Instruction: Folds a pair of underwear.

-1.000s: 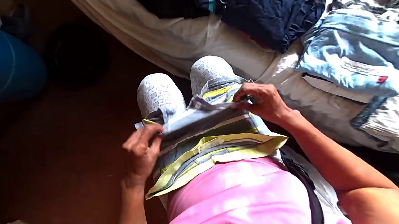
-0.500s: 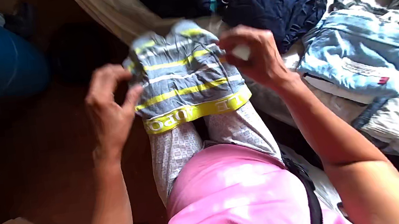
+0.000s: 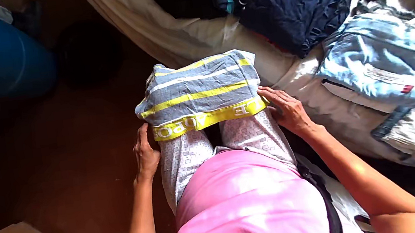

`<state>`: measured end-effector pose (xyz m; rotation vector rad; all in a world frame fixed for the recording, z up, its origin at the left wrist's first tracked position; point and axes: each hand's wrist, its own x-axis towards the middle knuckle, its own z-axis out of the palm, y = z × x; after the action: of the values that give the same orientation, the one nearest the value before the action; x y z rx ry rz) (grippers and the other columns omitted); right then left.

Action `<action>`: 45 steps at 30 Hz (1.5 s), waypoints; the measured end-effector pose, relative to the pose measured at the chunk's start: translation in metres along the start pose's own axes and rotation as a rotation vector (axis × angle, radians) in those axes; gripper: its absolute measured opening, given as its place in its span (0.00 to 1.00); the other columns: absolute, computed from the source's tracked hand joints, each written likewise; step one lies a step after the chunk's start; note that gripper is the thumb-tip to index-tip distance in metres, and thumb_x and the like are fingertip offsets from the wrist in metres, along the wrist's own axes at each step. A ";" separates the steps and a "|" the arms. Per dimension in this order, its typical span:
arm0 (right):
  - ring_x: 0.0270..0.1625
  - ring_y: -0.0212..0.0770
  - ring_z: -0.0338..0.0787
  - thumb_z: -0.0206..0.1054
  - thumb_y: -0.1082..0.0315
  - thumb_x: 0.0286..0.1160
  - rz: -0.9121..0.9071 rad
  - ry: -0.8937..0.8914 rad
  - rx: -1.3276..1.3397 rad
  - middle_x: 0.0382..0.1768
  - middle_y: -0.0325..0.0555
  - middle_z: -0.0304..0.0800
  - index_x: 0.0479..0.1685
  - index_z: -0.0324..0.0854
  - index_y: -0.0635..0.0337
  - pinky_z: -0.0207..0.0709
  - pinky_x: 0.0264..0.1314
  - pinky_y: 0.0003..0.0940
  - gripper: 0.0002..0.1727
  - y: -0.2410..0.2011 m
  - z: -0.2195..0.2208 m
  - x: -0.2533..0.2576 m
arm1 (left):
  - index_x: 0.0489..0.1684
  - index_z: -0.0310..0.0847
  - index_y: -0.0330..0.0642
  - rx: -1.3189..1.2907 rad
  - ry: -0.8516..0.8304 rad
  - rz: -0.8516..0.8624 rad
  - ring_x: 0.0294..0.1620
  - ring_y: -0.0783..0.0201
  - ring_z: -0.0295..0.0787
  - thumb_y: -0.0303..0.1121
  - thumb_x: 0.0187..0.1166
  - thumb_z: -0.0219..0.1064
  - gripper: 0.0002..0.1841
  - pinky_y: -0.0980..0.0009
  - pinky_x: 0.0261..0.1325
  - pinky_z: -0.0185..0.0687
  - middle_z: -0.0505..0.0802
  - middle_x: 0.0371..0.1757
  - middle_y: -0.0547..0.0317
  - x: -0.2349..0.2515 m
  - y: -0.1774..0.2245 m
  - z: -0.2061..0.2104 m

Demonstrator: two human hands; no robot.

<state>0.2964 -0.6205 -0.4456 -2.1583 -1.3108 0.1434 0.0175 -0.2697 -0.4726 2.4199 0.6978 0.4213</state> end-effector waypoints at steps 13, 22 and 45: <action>0.66 0.53 0.90 0.59 0.73 0.83 -0.040 0.212 0.114 0.59 0.57 0.92 0.56 0.90 0.66 0.79 0.74 0.47 0.15 0.018 -0.017 0.035 | 0.62 0.87 0.30 -0.016 0.111 0.041 0.61 0.41 0.93 0.14 0.78 0.58 0.18 0.43 0.67 0.82 0.93 0.60 0.37 0.026 -0.010 -0.022; 0.58 0.27 0.92 0.66 0.73 0.79 -0.266 0.491 0.560 0.54 0.30 0.95 0.54 0.91 0.56 0.86 0.66 0.29 0.11 -0.054 -0.138 0.138 | 0.52 0.88 0.47 -0.420 0.340 0.239 0.50 0.80 0.90 0.36 0.77 0.75 0.10 0.76 0.60 0.86 0.94 0.50 0.76 0.085 0.032 -0.195; 0.41 0.27 0.95 0.63 0.70 0.86 -0.046 0.452 0.852 0.38 0.29 0.96 0.46 0.83 0.52 0.92 0.43 0.27 0.04 -0.123 -0.211 0.217 | 0.52 0.85 0.56 -0.498 0.558 0.138 0.42 0.81 0.91 0.35 0.79 0.73 0.08 0.82 0.47 0.88 0.93 0.43 0.81 0.084 0.098 -0.300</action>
<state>0.3929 -0.4908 -0.1620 -1.3277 -0.8175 0.1482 -0.0074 -0.1577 -0.1670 1.8812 0.5604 1.2021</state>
